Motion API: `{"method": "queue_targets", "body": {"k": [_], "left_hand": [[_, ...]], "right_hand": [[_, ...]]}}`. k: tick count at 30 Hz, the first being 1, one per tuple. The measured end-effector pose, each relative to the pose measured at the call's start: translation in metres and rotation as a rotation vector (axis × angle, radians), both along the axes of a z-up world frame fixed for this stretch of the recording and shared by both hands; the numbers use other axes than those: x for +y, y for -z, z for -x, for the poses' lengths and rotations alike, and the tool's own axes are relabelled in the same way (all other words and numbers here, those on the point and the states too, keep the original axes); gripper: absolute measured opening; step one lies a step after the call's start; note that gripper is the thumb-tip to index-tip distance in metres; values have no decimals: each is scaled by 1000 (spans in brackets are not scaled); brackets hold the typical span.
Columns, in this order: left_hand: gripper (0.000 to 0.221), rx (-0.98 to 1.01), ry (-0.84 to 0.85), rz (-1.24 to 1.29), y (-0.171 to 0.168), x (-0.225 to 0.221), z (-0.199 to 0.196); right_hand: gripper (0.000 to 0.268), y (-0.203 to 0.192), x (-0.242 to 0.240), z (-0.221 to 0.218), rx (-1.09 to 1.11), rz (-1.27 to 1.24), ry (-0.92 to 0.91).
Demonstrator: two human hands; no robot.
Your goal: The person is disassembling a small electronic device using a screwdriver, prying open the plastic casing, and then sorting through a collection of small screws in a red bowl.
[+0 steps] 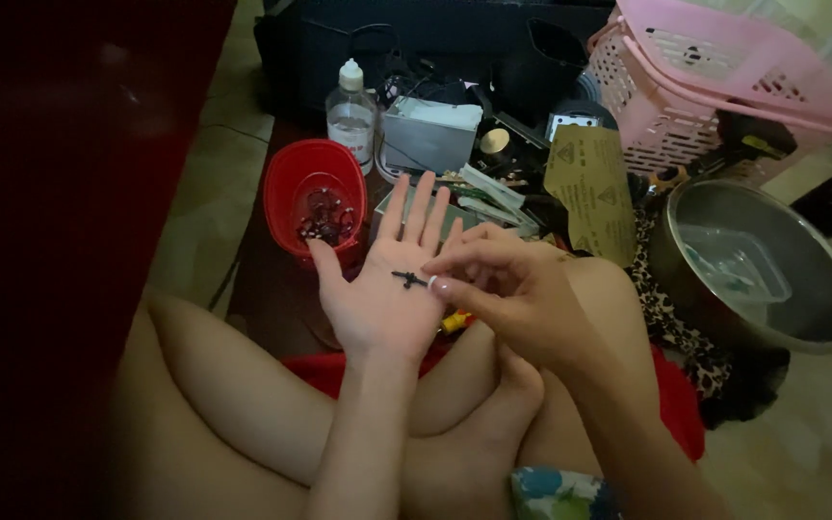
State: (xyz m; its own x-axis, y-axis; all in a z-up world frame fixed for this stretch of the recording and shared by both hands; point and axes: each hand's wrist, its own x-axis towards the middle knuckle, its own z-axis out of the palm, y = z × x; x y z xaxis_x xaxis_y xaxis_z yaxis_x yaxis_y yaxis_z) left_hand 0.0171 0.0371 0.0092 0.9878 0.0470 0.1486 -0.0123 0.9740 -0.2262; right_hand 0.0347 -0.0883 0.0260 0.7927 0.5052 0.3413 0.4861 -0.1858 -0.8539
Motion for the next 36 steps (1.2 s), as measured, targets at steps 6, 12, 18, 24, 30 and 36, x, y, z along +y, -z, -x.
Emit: {"method": "queue_targets", "body": {"k": [6,12,18,24,30,36], "left_hand": [[84,-54,13,-54,3,1,0],[87,-51,15,-90,20,2,-8],[87,23,27,-67,30,-1,-11],[84,126,46,-33,43,-5,-11],[76,338,67,-9,55,-9,-17],[41,810,90,-237,127,-4,-36]], "right_hand": [[26,2,9,2,-43,7,-8],[18,15,15,2,-195,164,95],[14,25,14,2,-220,158,139],[16,43,8,5,-299,105,219],[7,51,5,14,-154,-69,310],[16,60,-28,-13,723,-774,425]]}}
